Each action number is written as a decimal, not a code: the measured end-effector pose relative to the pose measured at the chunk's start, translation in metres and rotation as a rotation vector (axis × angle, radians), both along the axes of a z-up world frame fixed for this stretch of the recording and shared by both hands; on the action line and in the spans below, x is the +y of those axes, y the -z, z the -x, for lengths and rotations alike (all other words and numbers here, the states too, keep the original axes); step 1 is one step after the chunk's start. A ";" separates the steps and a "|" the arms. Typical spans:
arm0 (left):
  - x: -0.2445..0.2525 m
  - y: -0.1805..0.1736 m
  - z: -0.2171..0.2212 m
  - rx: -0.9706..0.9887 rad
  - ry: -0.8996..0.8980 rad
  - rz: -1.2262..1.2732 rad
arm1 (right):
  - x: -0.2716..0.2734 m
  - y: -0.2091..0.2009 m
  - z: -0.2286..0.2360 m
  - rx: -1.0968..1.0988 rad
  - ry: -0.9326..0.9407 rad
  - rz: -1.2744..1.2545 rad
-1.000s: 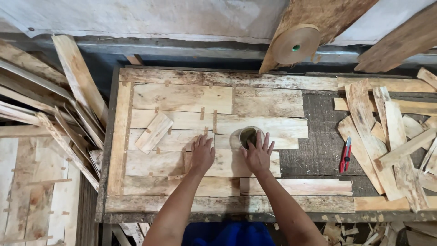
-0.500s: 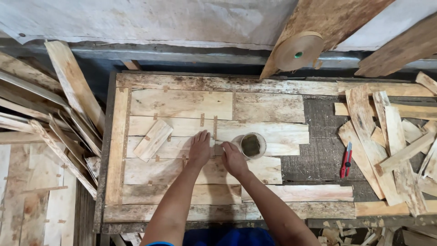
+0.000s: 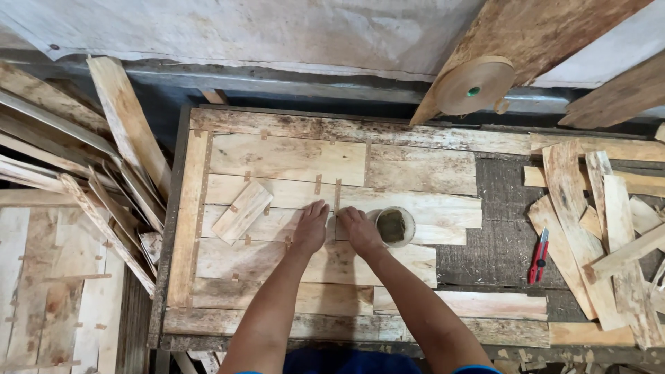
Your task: The recorder is gluing and trimming wood veneer pieces to assemble a decorative or composite wooden panel on a workbench.
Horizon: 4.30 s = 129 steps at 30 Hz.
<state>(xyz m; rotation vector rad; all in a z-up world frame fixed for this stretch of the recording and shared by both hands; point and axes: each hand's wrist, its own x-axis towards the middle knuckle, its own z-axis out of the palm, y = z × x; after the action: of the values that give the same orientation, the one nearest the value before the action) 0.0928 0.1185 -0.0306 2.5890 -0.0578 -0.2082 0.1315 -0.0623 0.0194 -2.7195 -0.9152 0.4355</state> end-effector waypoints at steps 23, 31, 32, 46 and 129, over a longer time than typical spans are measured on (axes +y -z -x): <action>-0.001 0.005 0.004 -0.072 -0.015 -0.004 | 0.012 0.001 -0.005 -0.031 0.033 0.098; -0.013 -0.011 0.003 -0.015 -0.026 -0.075 | 0.020 -0.001 -0.012 0.002 0.041 0.201; -0.015 -0.013 0.003 0.005 -0.019 -0.130 | 0.021 -0.003 -0.013 0.021 0.056 0.189; -0.024 0.002 0.006 0.020 -0.020 -0.216 | -0.045 -0.033 0.040 -0.213 0.461 -0.173; -0.015 0.005 0.011 -0.044 -0.074 -0.016 | 0.022 0.063 -0.087 0.265 0.469 0.020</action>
<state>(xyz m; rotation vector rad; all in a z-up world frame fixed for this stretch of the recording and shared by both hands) 0.0822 0.1038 -0.0352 2.6068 0.0238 -0.1253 0.2180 -0.0407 -0.0440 -2.6848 -0.1957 0.6802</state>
